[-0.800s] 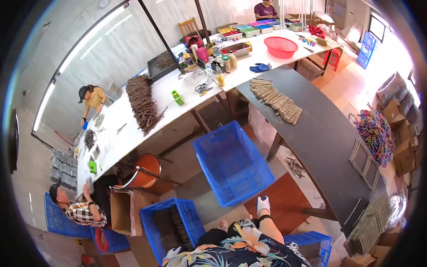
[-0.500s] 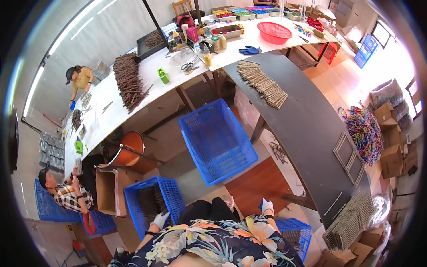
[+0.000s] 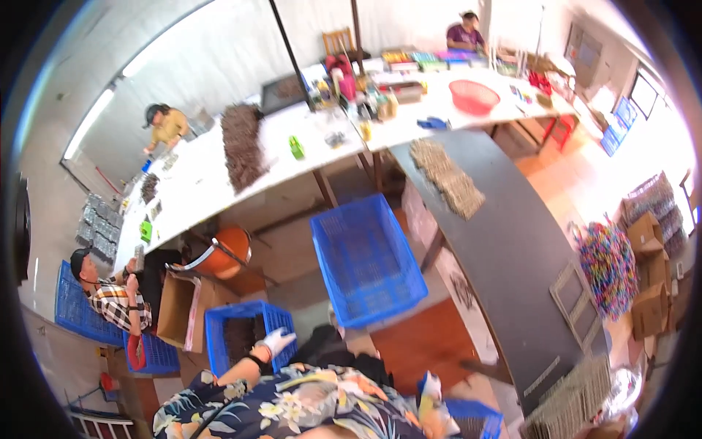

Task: Assembling woven wicker panels onto a metal wire frame to construct a component for furniture or baskets.

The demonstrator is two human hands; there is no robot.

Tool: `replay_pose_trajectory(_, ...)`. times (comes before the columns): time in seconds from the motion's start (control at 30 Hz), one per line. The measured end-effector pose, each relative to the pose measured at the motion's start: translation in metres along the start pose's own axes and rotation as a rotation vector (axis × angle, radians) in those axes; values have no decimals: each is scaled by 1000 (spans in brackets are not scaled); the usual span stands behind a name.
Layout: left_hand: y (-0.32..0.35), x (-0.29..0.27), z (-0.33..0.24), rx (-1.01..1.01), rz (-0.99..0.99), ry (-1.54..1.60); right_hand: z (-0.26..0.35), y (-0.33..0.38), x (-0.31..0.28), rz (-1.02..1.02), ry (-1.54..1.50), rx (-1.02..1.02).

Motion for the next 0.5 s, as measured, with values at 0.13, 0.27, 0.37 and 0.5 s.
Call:
replay_pose_trajectory(0.13,-25,10,27,111,121,-402,38,4,17,-89,263,-120)
replay_pose_trajectory(0.27,-77,17,57,8,280,-190,45,13,23,-201,389,-78)
replay_pose_trajectory(0.37,-126,3,56,213,308,-324,35,25,29,-270,437,-45)
replay_pose_trajectory(0.5,-175,-32,31,500,204,-407,35,45,57,-333,474,-57)
Point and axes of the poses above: each hand's wrist, its own y-axis away from the middle knuckle, its own x-axis out of the palm, z = x × y, the point moved 5 cm from there along -y, towards the middle knuckle, and after that the axes turned 2 degrees about z, right-handed, at the moved point
